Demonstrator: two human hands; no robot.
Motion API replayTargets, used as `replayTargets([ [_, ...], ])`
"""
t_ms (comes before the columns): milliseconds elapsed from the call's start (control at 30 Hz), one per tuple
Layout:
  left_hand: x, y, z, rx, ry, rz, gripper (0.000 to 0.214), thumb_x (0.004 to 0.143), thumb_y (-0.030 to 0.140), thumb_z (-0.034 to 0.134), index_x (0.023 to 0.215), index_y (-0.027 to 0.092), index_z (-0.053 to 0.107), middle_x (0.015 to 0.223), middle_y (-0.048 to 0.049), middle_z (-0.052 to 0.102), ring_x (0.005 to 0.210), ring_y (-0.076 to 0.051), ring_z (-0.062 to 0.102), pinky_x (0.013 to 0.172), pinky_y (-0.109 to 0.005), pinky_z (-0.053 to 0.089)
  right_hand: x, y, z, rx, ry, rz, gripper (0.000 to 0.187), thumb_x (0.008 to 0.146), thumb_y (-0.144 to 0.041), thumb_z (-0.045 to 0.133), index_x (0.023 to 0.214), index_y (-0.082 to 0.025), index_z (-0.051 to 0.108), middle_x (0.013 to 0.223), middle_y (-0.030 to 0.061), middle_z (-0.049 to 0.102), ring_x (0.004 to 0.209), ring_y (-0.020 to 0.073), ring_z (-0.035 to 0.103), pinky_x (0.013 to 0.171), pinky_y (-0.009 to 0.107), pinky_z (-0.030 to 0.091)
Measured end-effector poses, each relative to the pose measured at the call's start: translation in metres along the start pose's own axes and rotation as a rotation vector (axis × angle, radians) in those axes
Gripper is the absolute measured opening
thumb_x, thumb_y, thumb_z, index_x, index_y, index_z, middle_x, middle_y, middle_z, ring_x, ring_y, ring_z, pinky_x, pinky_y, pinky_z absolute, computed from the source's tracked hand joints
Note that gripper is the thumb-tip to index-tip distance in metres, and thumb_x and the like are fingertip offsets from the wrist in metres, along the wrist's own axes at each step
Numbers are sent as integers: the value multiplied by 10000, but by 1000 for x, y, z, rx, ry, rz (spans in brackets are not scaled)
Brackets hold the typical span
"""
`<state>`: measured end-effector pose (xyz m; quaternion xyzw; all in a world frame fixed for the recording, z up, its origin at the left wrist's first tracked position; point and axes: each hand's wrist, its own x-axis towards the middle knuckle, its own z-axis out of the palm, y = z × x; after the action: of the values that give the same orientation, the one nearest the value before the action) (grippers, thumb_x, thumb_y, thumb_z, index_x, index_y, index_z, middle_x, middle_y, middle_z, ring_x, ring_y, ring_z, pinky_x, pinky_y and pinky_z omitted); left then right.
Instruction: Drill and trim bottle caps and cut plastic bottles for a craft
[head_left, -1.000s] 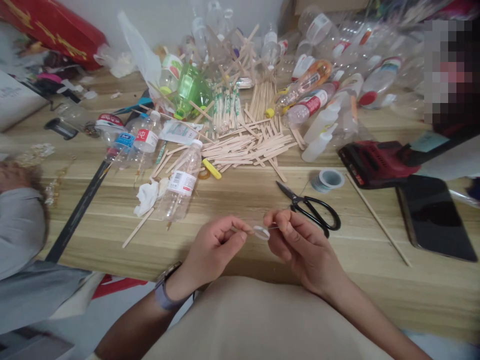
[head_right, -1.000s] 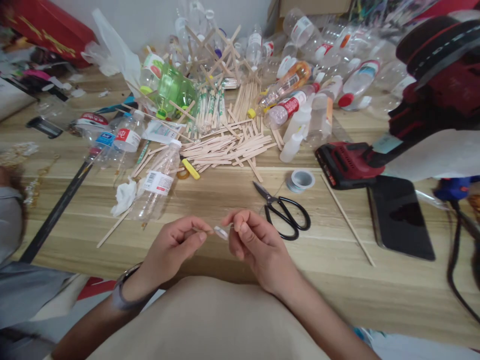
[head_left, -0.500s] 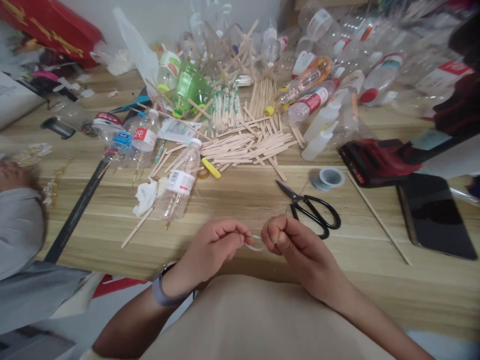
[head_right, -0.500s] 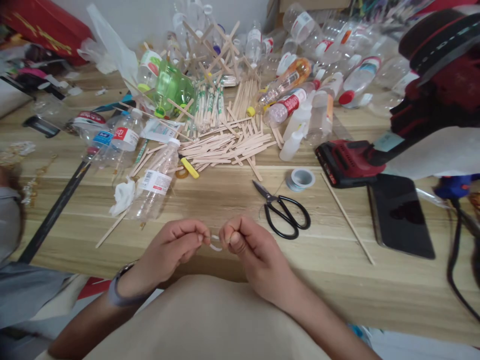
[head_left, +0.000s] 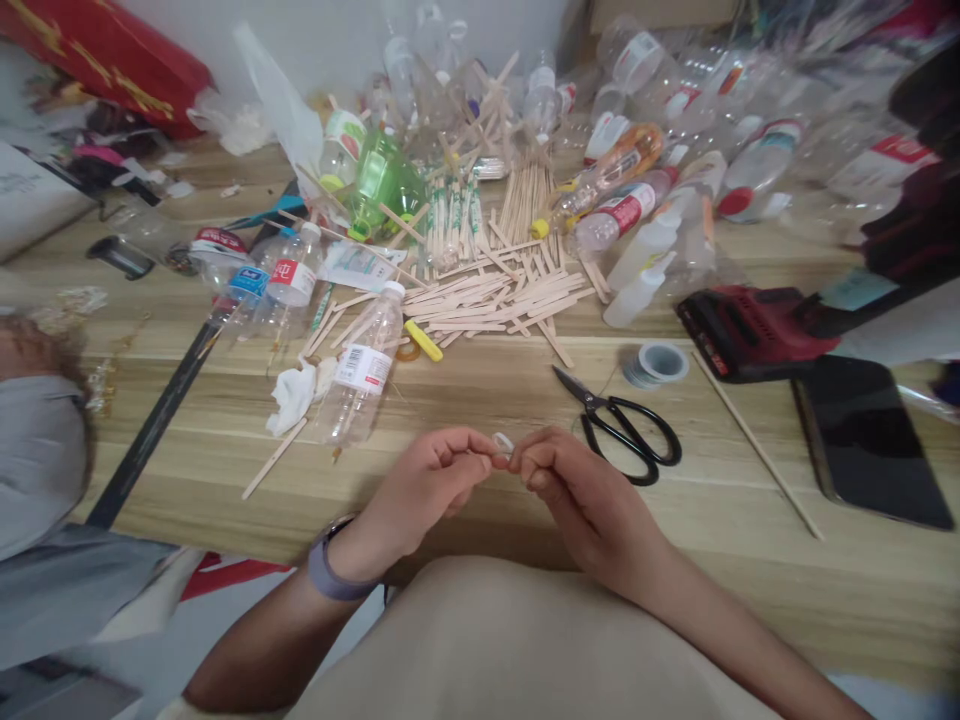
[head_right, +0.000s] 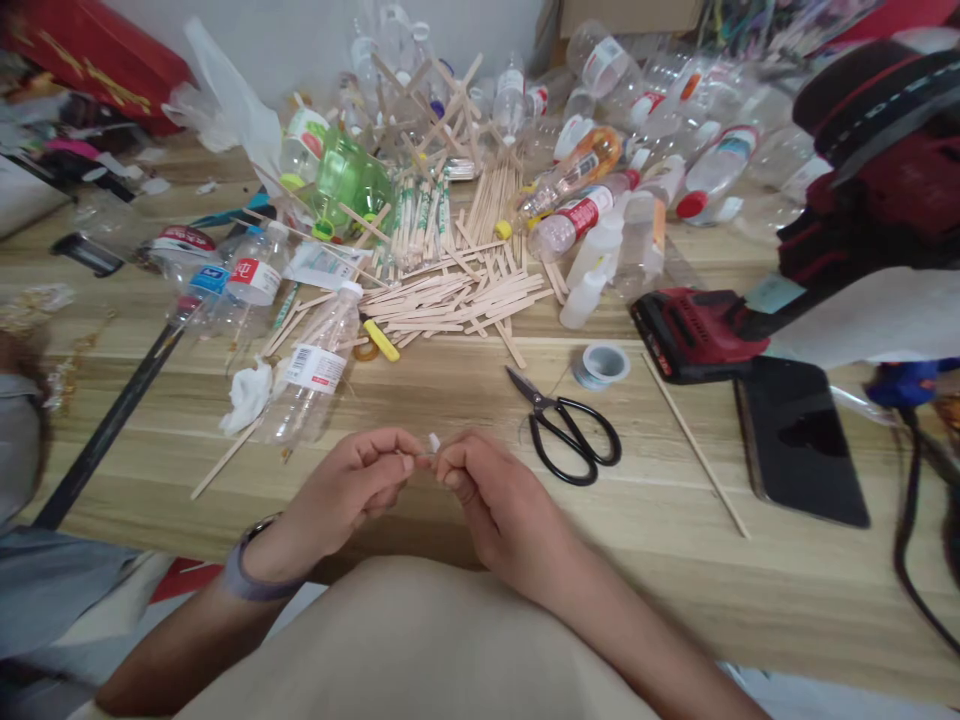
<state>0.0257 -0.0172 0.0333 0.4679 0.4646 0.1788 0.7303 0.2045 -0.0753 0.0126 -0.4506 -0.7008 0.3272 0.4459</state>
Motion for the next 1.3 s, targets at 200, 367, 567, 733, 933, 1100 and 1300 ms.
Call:
replayTargets([
  [200,4,-7,5,-86,23,29,251,818,422,606,842,173,619,421,118,333,403,-60,211,416,-212,174,4,3,3,-153,40,-108,193,940,-54,431,896,-229,498,964,66,564,929,172,583,771,302,513],
  [367,3,-8,8,70,6,49,267,846,440,576,849,175,606,511,94,366,457,-70,267,437,-214,192,6,3,5,-113,39,-70,187,945,-76,425,876,-225,514,976,72,586,960,177,593,788,311,508],
  [567,-1,-8,6,357,-58,200,258,909,382,510,845,175,649,659,34,535,573,-96,407,538,-225,312,8,2,8,-58,68,122,174,973,-175,401,844,-220,509,827,31,641,668,133,594,599,258,466],
  [733,0,-8,5,345,-66,202,262,893,402,539,784,178,622,614,46,499,552,-91,384,509,-216,281,7,2,9,-4,46,312,186,960,-260,422,824,-218,541,546,-50,524,454,116,469,481,253,394],
  [933,4,-9,5,191,59,170,229,876,397,545,800,188,600,556,73,462,489,-78,344,460,-202,269,5,1,12,198,-11,474,196,891,-337,524,957,-203,652,630,-25,593,483,118,489,456,243,395],
  [1100,-1,-14,7,485,189,389,205,910,332,522,834,191,651,733,15,658,647,-111,555,591,-217,406,6,-1,11,135,46,471,188,870,-342,553,838,-204,676,603,-17,605,528,129,517,494,244,402],
  [1300,-5,-17,6,697,230,500,208,933,309,491,860,193,648,663,33,625,587,-103,530,578,-218,391,7,-2,8,-72,130,277,134,850,-201,574,747,-214,660,605,-29,575,522,109,494,481,222,376],
])
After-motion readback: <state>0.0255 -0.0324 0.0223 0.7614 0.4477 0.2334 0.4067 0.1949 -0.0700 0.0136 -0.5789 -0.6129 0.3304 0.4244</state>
